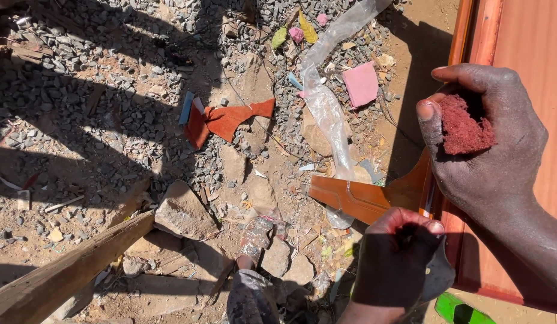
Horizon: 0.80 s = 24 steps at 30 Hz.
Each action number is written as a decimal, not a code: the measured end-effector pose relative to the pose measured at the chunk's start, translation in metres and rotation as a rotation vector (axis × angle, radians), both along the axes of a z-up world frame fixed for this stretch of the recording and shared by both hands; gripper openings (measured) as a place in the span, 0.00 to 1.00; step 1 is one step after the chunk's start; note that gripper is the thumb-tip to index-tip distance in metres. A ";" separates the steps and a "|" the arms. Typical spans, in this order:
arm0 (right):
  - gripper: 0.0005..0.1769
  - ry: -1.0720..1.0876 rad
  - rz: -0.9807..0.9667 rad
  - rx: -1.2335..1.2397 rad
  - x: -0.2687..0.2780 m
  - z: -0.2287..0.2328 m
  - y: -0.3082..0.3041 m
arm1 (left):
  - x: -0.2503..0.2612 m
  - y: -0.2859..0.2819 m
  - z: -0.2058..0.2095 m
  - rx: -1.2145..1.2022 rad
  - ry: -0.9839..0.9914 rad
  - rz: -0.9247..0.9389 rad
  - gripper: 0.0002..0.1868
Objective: Applying a reddish finish to the edges and top surface of a small wooden table using a sponge dipped in a container.
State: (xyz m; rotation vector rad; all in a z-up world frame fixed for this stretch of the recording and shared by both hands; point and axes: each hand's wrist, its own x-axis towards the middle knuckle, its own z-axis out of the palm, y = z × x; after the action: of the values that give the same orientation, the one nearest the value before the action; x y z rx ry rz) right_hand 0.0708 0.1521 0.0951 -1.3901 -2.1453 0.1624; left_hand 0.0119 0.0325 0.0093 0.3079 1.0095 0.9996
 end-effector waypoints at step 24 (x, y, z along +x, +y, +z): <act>0.18 -0.051 -0.021 0.003 0.002 -0.001 0.001 | 0.003 -0.124 -0.101 -0.438 -0.727 -0.299 0.12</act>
State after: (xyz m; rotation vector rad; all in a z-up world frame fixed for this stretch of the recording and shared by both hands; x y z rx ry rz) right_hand 0.0727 0.1534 0.0936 -1.4290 -2.1701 0.1173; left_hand 0.0150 -0.0913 -0.0921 -0.2564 0.4697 0.5230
